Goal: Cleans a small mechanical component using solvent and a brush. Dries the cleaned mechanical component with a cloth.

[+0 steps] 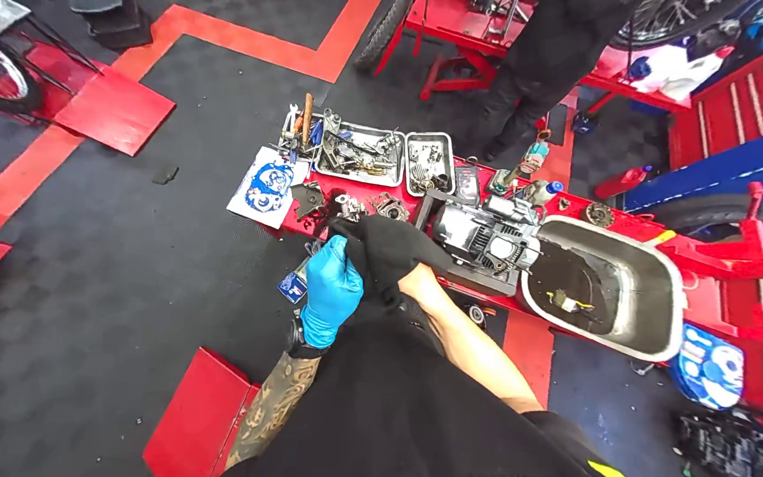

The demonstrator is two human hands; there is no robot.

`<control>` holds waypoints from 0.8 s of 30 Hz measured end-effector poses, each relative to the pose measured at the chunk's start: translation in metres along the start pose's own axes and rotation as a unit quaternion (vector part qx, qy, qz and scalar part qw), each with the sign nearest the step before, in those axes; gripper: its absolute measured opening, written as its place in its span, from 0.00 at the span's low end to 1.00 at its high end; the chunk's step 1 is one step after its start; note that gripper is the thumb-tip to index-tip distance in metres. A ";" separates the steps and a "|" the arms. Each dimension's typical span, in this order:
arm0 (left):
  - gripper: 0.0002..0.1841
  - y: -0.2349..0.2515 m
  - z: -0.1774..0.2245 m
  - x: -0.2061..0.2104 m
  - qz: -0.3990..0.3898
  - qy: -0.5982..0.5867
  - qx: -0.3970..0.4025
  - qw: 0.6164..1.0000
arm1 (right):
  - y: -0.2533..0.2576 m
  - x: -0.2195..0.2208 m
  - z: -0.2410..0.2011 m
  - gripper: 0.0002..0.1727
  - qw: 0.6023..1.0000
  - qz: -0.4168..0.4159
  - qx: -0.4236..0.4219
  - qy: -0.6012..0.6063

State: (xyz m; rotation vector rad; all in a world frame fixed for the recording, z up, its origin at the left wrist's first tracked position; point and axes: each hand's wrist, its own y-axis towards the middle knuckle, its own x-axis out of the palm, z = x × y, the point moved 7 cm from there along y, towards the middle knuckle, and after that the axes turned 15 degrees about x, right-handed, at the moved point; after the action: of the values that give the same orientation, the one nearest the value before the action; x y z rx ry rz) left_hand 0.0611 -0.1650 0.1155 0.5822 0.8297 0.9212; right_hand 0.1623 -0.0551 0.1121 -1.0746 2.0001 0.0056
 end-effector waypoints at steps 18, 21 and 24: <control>0.08 0.004 0.012 -0.002 -0.014 -0.171 -0.127 0.977 | -0.022 0.003 0.022 0.20 0.979 -0.169 0.106 0.032; 0.08 -0.001 0.016 0.003 0.002 -0.193 -0.090 0.977 | -0.012 0.001 0.030 0.17 0.973 0.020 -0.086 0.215; 0.06 -0.006 0.020 -0.005 0.133 -0.172 -0.040 0.975 | -0.010 0.020 0.021 0.09 0.913 -0.074 0.071 0.395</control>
State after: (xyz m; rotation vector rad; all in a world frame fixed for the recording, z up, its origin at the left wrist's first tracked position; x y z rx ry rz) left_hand 0.0786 -0.1741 0.1248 0.7678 0.4068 1.0540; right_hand 0.1777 -0.0679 0.0885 -1.2458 2.5543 -0.7543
